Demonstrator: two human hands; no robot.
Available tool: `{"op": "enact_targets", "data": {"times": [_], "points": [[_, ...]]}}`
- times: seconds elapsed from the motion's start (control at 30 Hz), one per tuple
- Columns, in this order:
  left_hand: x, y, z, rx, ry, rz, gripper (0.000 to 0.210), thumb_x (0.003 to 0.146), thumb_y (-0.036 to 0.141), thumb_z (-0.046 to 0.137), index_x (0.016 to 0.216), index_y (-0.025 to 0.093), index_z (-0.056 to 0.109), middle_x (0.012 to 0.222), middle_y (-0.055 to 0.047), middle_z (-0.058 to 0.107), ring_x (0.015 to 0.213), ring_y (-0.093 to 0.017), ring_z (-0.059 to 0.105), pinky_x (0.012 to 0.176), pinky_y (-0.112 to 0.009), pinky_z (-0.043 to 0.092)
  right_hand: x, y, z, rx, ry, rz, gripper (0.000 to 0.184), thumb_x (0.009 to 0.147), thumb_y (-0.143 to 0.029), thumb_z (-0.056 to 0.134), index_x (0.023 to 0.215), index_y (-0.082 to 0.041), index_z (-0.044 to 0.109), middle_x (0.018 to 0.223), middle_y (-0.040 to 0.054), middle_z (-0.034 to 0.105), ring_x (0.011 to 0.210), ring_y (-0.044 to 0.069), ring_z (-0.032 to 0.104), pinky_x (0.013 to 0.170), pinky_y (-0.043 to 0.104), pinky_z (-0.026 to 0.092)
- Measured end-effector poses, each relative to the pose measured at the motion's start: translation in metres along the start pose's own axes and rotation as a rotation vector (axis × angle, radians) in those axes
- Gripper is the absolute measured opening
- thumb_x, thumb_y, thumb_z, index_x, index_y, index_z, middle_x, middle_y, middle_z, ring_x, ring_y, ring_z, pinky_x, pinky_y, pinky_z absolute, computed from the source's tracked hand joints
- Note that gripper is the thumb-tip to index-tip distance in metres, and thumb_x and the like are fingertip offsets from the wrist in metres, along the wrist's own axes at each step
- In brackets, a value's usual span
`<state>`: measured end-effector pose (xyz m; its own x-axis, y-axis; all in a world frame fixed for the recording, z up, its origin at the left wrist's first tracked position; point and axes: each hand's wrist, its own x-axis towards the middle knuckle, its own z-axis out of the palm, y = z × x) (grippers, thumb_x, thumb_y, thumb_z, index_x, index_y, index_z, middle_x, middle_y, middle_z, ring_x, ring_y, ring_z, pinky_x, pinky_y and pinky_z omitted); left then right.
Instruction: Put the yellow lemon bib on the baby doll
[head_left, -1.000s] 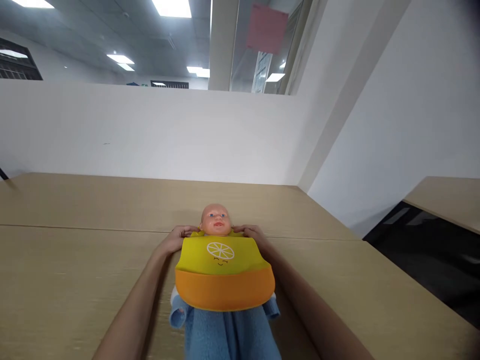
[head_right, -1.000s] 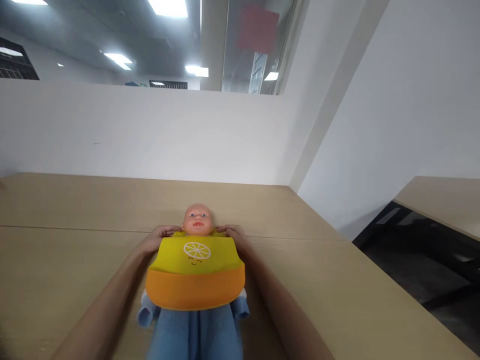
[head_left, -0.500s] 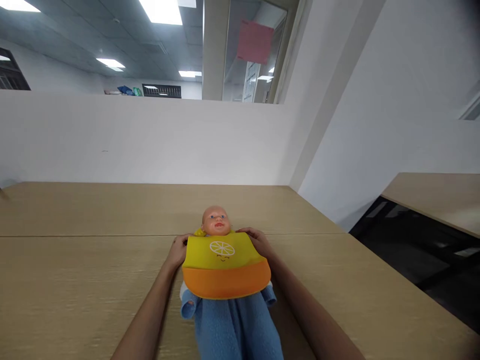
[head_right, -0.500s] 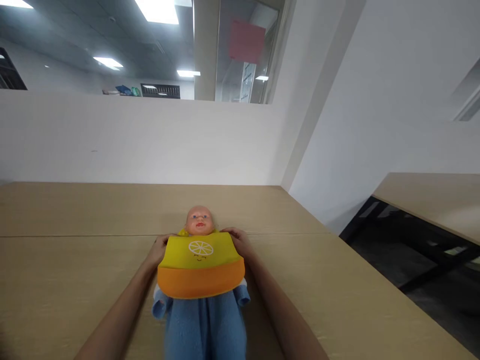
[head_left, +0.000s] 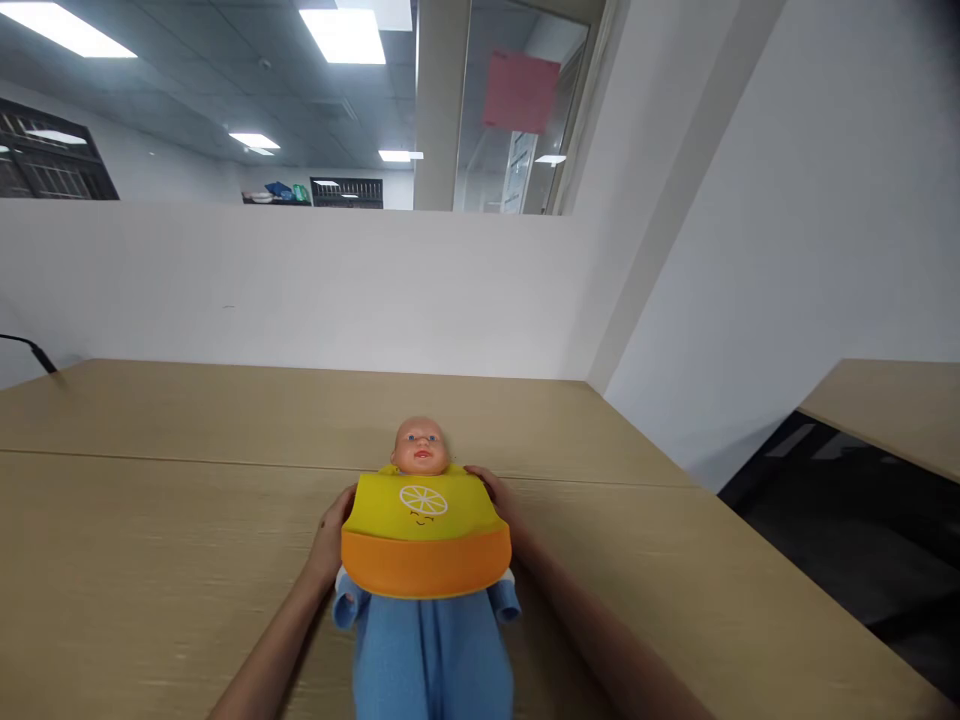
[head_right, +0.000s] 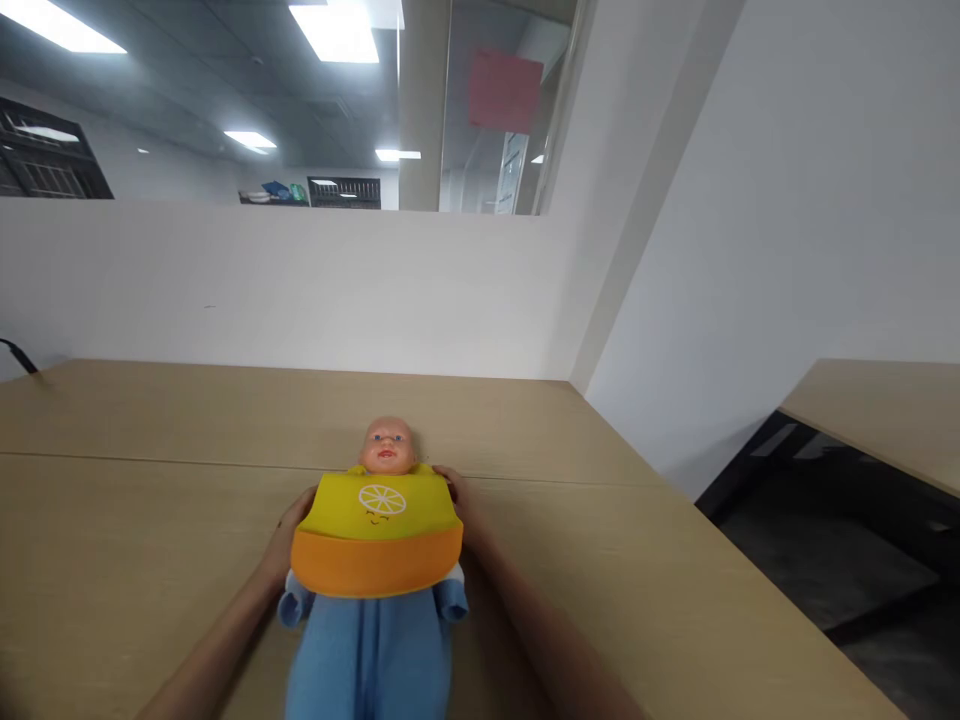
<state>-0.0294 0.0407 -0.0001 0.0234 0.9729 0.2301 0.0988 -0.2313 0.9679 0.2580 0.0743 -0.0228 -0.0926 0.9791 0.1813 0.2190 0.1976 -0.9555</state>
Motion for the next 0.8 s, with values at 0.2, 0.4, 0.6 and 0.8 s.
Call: {"op": "enact_targets", "data": {"times": [0.2, 0.4, 0.6, 0.8], "points": [[-0.064, 0.0, -0.01, 0.255, 0.07, -0.085, 0.053, 0.066, 0.025, 0.065, 0.118, 0.025, 0.055, 0.123, -0.007, 0.061, 0.116, -0.027, 0.054, 0.1, -0.037, 0.042, -0.04, -0.01, 0.004, 0.217, -0.012, -0.104, 0.053, 0.073, -0.039, 0.064, 0.122, -0.026, 0.05, 0.126, 0.0074, 0.057, 0.116, 0.028, 0.053, 0.096, 0.035, 0.047], [-0.121, -0.016, -0.022, 0.405, 0.093, -0.139, 0.059, 0.069, 0.029, 0.063, 0.126, 0.02, 0.049, 0.132, -0.009, 0.054, 0.122, -0.028, 0.049, 0.104, -0.041, 0.039, -0.055, -0.008, 0.003, 0.22, 0.016, -0.141, 0.034, 0.08, -0.037, 0.059, 0.111, -0.024, 0.06, 0.115, 0.0061, 0.064, 0.107, 0.025, 0.059, 0.093, 0.036, 0.048], [-0.119, 0.004, -0.001, 0.429, 0.164, -0.25, 0.055, 0.075, 0.046, 0.055, 0.122, 0.019, 0.05, 0.126, -0.01, 0.058, 0.117, -0.026, 0.053, 0.1, -0.038, 0.041, -0.052, -0.006, 0.0, 0.062, 0.037, -0.132, 0.029, 0.077, -0.029, 0.058, 0.105, -0.025, 0.065, 0.107, 0.005, 0.068, 0.099, 0.026, 0.061, 0.086, 0.036, 0.049], [-0.12, 0.03, 0.015, 0.413, 0.239, -0.349, 0.051, 0.075, 0.058, 0.052, 0.104, 0.017, 0.062, 0.103, -0.01, 0.07, 0.098, -0.03, 0.062, 0.083, -0.035, 0.047, -0.053, 0.001, 0.002, -0.054, 0.101, -0.146, 0.03, 0.077, -0.029, 0.053, 0.103, -0.02, 0.064, 0.104, 0.0077, 0.068, 0.096, 0.025, 0.061, 0.086, 0.036, 0.047]]}}
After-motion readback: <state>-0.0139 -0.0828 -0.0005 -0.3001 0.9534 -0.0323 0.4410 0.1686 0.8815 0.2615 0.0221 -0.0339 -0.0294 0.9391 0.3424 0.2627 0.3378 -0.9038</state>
